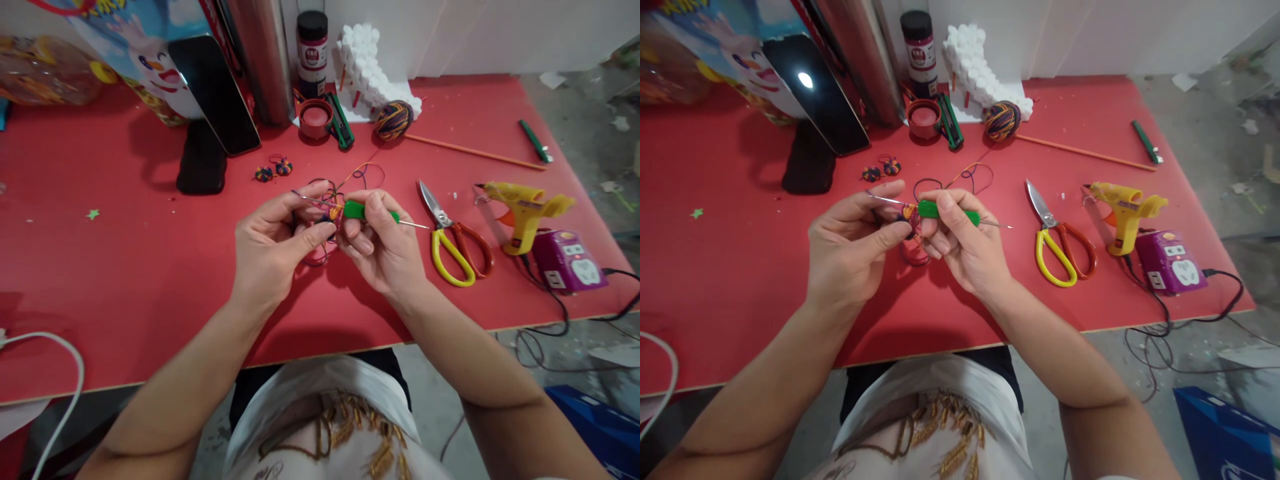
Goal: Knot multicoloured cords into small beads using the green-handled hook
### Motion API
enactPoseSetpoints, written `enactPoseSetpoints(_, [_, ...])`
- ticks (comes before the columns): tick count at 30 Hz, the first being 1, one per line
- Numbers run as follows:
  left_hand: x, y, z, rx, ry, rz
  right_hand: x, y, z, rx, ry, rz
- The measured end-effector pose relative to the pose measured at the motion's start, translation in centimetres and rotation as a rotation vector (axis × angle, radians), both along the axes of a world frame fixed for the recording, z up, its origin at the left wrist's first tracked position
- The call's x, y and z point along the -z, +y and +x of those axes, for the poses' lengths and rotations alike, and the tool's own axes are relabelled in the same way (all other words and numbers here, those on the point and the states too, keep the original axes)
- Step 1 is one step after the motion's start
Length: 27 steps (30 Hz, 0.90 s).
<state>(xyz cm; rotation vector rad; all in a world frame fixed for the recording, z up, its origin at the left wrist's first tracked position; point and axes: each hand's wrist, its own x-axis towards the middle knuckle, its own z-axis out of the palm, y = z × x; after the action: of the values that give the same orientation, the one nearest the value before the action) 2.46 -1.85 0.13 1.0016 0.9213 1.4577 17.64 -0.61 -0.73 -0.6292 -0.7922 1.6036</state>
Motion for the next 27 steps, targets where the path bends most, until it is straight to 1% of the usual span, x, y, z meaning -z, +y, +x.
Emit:
enactPoseSetpoints(4, [0.33,0.24,0.06,0.016,-0.061,-0.006,-0.09,-0.15,-0.18,0.011,0.028,0.001])
enactPoseSetpoints(7, [0.41,0.32,0.05,0.004,-0.054,-0.023,-0.15,-0.19,-0.26,0.024,0.043,-0.004])
enactPoseSetpoints(12, [0.40,0.24,0.09,-0.005,-0.059,-0.007,-0.05,-0.01,-0.21,0.017,-0.013,-0.027])
enactPoseSetpoints(16, [0.35,0.27,0.14,0.019,-0.075,-0.018,0.05,0.04,-0.15,0.032,-0.028,-0.020])
enactPoseSetpoints(22, [0.24,0.45,-0.07,0.028,-0.040,-0.053,0.07,-0.10,-0.11,-0.009,-0.019,-0.008])
enactPoseSetpoints(27, [0.84,0.86,-0.66,0.064,-0.028,-0.054,0.08,-0.09,-0.14,-0.018,-0.004,-0.004])
